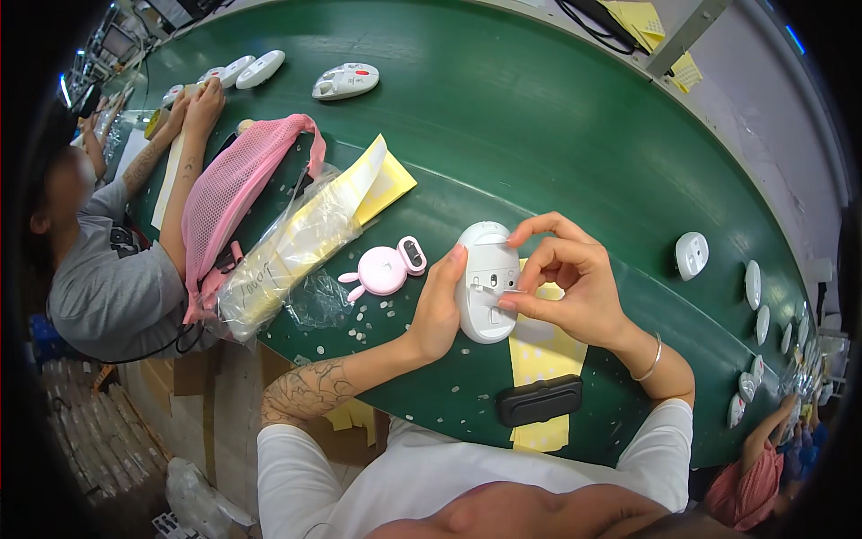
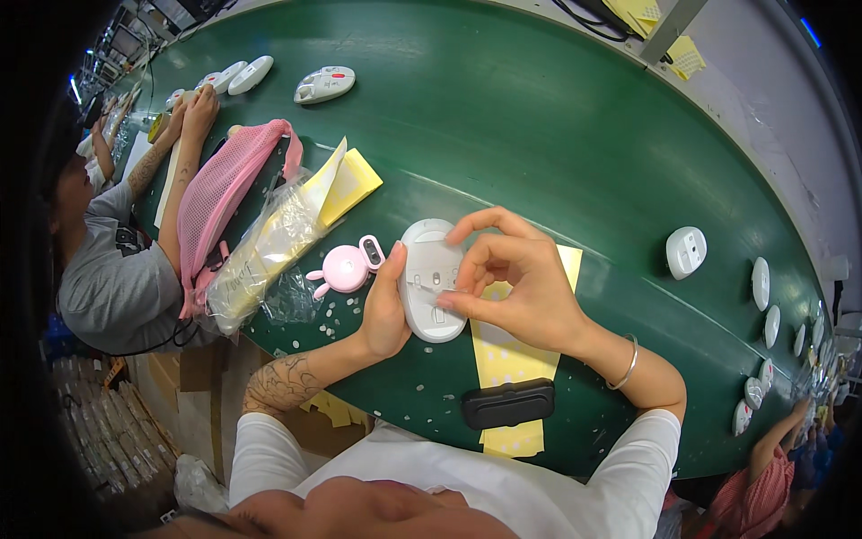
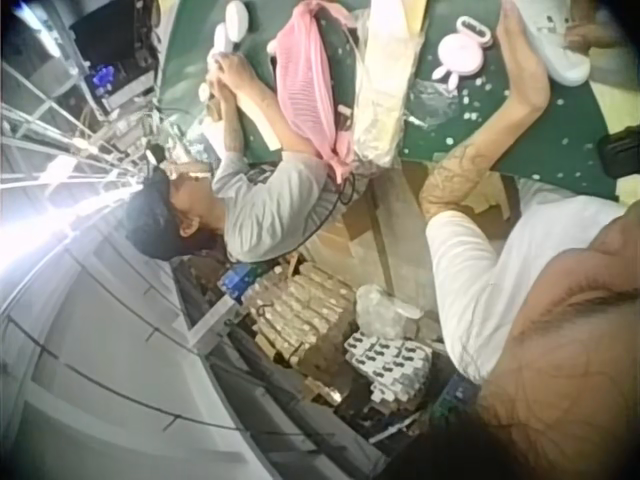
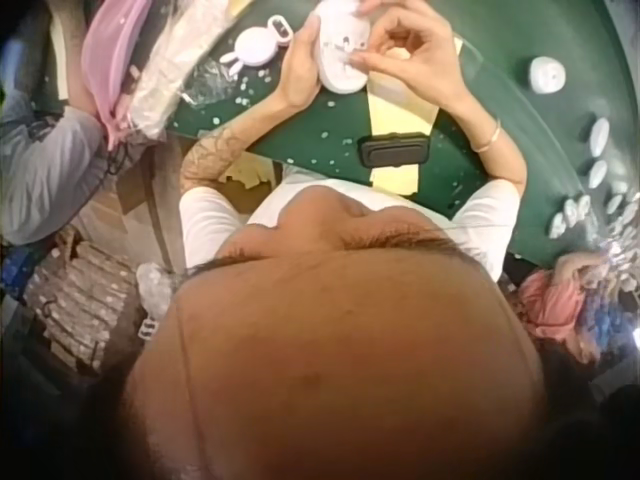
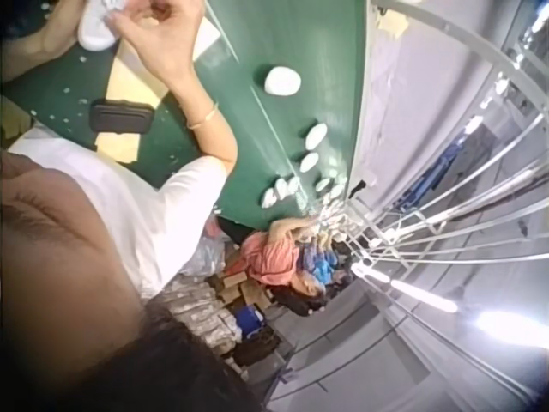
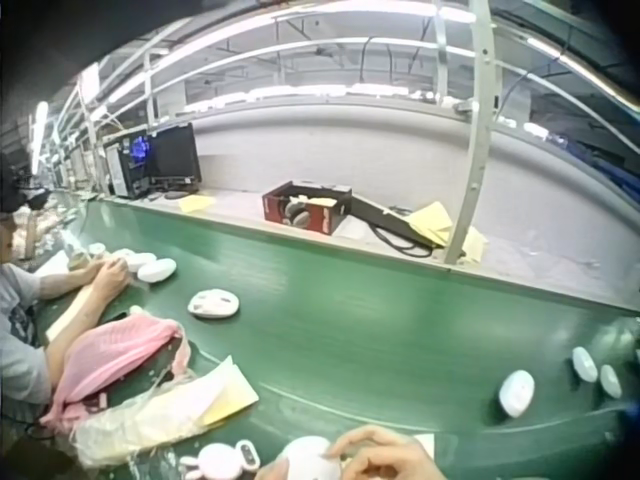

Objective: Assembling small electronic devices by applying stickers and components to plastic housings on a production line.

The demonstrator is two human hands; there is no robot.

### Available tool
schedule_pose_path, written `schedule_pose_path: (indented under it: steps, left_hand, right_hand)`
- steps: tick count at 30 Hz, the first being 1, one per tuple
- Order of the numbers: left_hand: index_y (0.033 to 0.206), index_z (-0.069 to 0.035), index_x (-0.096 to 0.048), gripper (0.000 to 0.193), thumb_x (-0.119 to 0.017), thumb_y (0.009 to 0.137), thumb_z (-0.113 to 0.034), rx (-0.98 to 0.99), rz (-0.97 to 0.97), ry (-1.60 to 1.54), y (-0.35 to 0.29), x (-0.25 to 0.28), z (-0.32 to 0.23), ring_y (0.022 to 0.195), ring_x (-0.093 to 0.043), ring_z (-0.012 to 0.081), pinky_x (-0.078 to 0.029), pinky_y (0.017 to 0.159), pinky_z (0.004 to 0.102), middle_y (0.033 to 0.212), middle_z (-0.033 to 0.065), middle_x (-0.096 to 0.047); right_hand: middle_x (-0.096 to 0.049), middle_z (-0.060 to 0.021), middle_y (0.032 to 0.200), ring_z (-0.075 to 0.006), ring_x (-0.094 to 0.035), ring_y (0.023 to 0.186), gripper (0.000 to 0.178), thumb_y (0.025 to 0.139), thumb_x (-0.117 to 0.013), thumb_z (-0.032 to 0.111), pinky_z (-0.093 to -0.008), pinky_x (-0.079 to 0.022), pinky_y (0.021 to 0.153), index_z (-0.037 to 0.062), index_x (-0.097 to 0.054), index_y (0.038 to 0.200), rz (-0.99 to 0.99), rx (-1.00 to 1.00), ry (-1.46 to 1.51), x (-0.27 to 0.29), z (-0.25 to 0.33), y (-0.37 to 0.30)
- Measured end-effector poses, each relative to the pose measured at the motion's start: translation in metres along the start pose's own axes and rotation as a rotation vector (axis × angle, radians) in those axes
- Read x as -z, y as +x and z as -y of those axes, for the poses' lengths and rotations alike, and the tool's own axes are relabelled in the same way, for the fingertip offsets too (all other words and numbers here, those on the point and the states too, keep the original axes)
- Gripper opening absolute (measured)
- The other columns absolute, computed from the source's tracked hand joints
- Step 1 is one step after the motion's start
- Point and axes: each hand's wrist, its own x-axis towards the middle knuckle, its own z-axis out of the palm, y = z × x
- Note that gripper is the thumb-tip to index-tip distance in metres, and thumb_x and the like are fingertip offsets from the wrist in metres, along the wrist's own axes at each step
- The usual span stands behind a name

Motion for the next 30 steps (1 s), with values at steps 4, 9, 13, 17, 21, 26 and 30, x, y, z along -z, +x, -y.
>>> schedule_pose_path:
  steps: [4, 9, 13, 17, 21, 26, 30]
  left_hand:
    - [0.134, -0.001, -0.038, 0.062, -0.014, 0.100, -0.046, -0.007, -0.017, 0.013, 0.000, -0.001, 0.000, 0.111, -0.057, 0.0235, -0.046, 0.097, 0.0365, 0.120, 0.0157, -0.055]
    - [0.134, -0.001, -0.038, 0.061, -0.014, 0.100, -0.046, -0.013, -0.021, 0.019, 0.000, -0.001, 0.000, 0.111, -0.057, 0.0236, -0.046, 0.097, 0.0366, 0.120, 0.0160, -0.055]
    - [0.133, -0.001, -0.038, 0.062, -0.013, 0.099, -0.046, -0.017, -0.011, 0.027, -0.001, -0.001, 0.000, 0.112, -0.057, 0.0237, -0.046, 0.097, 0.0367, 0.120, 0.0160, -0.055]
    - [0.133, -0.001, -0.038, 0.062, -0.013, 0.099, -0.047, -0.016, -0.004, 0.039, -0.001, 0.001, 0.000, 0.112, -0.056, 0.0238, -0.045, 0.097, 0.0368, 0.120, 0.0159, -0.055]
    - [0.133, -0.001, -0.038, 0.063, -0.013, 0.099, -0.047, -0.018, -0.008, 0.044, -0.001, 0.001, 0.001, 0.112, -0.056, 0.0237, -0.045, 0.098, 0.0366, 0.120, 0.0157, -0.055]
    - [0.126, 0.001, -0.043, 0.058, -0.024, 0.098, -0.046, -0.068, -0.061, -0.070, -0.004, -0.010, -0.003, 0.100, -0.058, 0.0179, -0.047, 0.087, 0.0315, 0.110, 0.0129, -0.058]
    - [0.126, 0.002, -0.042, 0.056, -0.035, 0.094, -0.044, -0.119, -0.074, -0.117, -0.005, -0.012, -0.005, 0.096, -0.058, 0.0156, -0.048, 0.083, 0.0291, 0.108, 0.0122, -0.057]
  right_hand:
    - [-0.052, -0.0100, 0.112, -0.0091, -0.062, 0.072, 0.018, 0.071, -0.079, 0.001, -0.0212, -0.053, 0.063, -0.0015, -0.061, 0.072, 0.004, -0.002, -0.005, 0.000, 0.001, 0.000]
    - [-0.052, -0.0099, 0.112, -0.0091, -0.062, 0.071, 0.018, 0.071, -0.078, 0.000, -0.0213, -0.053, 0.063, -0.0014, -0.061, 0.072, 0.004, 0.003, -0.013, 0.000, 0.002, -0.001]
    - [-0.052, -0.0098, 0.112, -0.0091, -0.062, 0.070, 0.017, 0.071, -0.078, 0.000, -0.0214, -0.053, 0.063, -0.0013, -0.061, 0.072, 0.000, 0.009, -0.026, -0.001, 0.003, -0.001]
    - [-0.052, -0.0095, 0.111, -0.0090, -0.062, 0.070, 0.016, 0.072, -0.077, 0.000, -0.0216, -0.054, 0.062, -0.0014, -0.061, 0.072, 0.000, 0.024, -0.050, -0.002, 0.004, -0.002]
    - [-0.052, -0.0093, 0.111, -0.0089, -0.062, 0.070, 0.016, 0.072, -0.076, 0.000, -0.0217, -0.054, 0.062, -0.0014, -0.061, 0.072, -0.004, 0.033, -0.064, -0.002, 0.005, -0.003]
    - [-0.053, -0.0095, 0.111, -0.0092, -0.062, 0.069, 0.016, 0.073, -0.076, 0.000, -0.0217, -0.054, 0.062, -0.0016, -0.060, 0.072, -0.008, 0.040, -0.076, -0.002, 0.006, -0.003]
    - [-0.053, -0.0097, 0.111, -0.0096, -0.063, 0.069, 0.016, 0.072, -0.076, 0.000, -0.0218, -0.054, 0.061, -0.0019, -0.060, 0.072, -0.017, 0.053, -0.091, -0.002, 0.006, -0.004]
